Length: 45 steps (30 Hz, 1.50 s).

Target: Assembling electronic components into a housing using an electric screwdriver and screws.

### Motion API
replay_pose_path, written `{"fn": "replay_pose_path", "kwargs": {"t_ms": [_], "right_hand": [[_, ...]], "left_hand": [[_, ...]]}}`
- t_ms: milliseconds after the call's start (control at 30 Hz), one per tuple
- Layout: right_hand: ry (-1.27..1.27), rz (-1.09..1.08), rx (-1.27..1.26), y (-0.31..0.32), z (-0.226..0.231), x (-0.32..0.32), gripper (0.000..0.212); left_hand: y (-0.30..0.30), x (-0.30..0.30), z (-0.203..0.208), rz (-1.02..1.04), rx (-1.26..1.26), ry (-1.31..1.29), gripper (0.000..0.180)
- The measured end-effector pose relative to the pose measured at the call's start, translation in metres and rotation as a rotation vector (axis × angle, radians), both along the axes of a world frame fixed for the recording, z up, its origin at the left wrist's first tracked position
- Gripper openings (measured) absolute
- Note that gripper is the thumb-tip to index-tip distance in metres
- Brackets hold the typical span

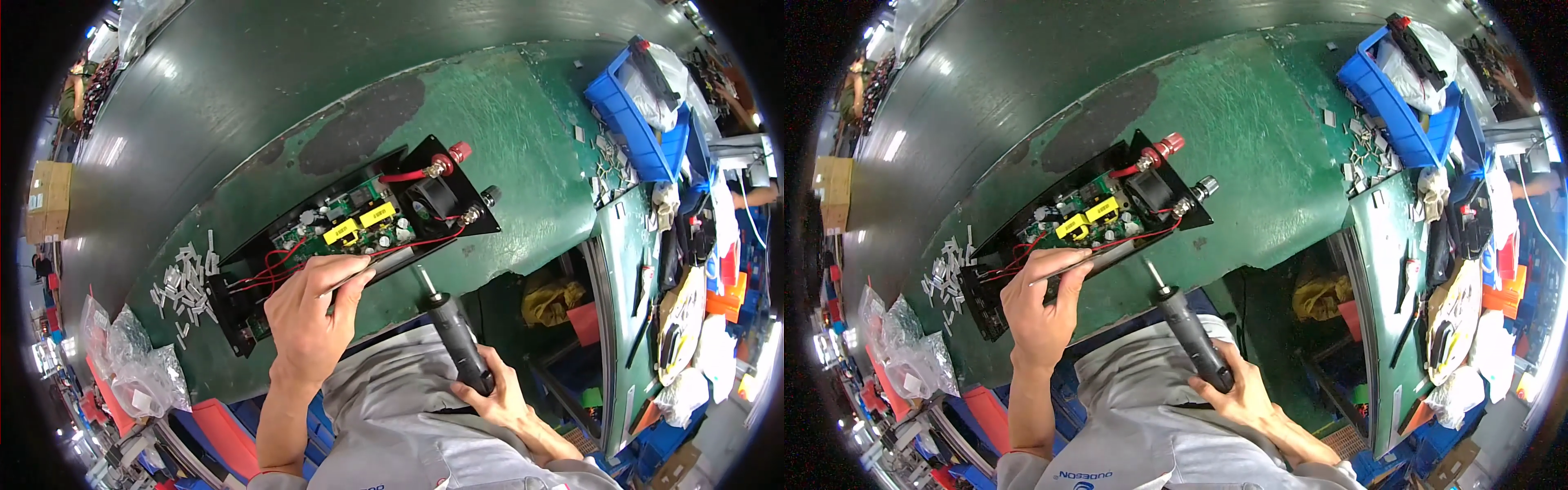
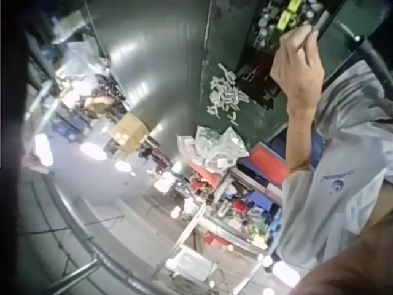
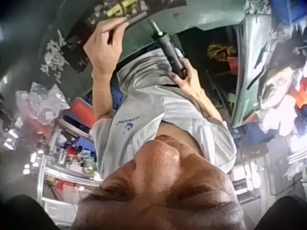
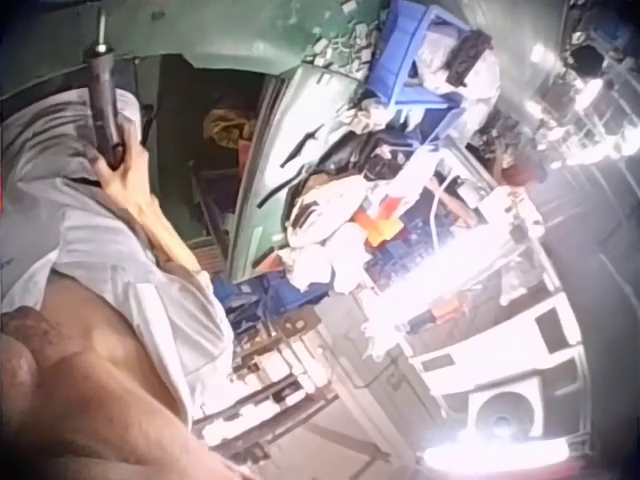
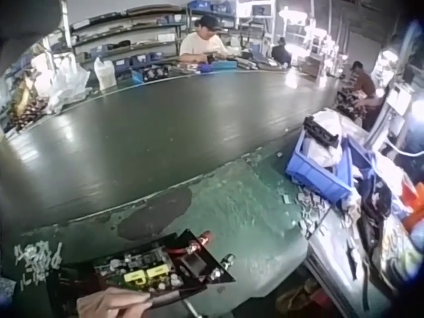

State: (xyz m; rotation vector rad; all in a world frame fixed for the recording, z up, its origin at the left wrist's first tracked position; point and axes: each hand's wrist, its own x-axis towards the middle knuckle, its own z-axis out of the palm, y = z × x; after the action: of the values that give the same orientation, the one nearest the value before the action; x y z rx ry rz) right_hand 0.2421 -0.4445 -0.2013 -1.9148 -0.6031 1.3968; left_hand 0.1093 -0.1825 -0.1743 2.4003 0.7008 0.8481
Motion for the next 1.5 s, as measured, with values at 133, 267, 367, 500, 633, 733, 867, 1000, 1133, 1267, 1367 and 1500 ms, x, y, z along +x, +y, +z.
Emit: {"fn": "replay_pose_path", "kwargs": {"t_ms": [133, 267, 367, 500, 633, 733, 867, 1000, 1133, 1267, 1367, 1500], "right_hand": [[0.010, 0.075, 0.069, 0.002, -0.004, 0.005, 0.056], [0.021, 0.081, 0.297, -0.007, -0.020, 0.005, 0.052], [0.025, 0.072, 0.301, -0.008, -0.024, 0.004, 0.054], [0.027, 0.077, 0.286, -0.004, -0.021, 0.005, 0.057], [0.030, 0.099, 0.255, -0.002, -0.018, 0.009, 0.058], [0.051, 0.123, 0.222, -0.002, -0.016, 0.011, 0.061], [0.299, -0.036, 0.144, -0.002, -0.021, 0.007, 0.085], [0.556, -0.078, 0.072, 0.002, -0.015, 0.013, 0.097], [0.719, -0.057, 0.126, 0.003, -0.016, 0.016, 0.080], [0.818, -0.114, 0.052, 0.002, -0.012, 0.015, 0.084], [0.867, -0.097, -0.014, -0.001, -0.015, 0.016, 0.097], [0.888, -0.070, -0.044, 0.001, -0.014, 0.015, 0.112]], "left_hand": [[-0.001, 0.004, 0.000, 0.011, -0.054, -0.003, 0.020], [0.001, 0.005, 0.001, 0.012, -0.079, -0.004, 0.019], [0.003, 0.007, -0.004, 0.016, -0.065, -0.019, 0.019], [0.001, 0.007, -0.001, 0.031, -0.130, 0.008, 0.017], [0.006, 0.008, -0.005, 0.023, -0.068, -0.011, 0.022], [0.005, 0.009, -0.002, 0.024, -0.072, -0.018, 0.023], [0.001, 0.008, 0.003, 0.070, -0.204, 0.008, 0.019], [0.000, 0.006, 0.000, 0.071, -0.214, 0.009, 0.021], [0.004, 0.004, 0.005, 0.077, -0.262, 0.036, 0.022], [0.006, 0.003, 0.006, 0.044, -0.305, 0.040, 0.023], [0.008, 0.000, 0.007, 0.026, -0.331, 0.047, 0.027], [0.011, -0.003, 0.002, -0.008, -0.298, 0.063, 0.034]]}}
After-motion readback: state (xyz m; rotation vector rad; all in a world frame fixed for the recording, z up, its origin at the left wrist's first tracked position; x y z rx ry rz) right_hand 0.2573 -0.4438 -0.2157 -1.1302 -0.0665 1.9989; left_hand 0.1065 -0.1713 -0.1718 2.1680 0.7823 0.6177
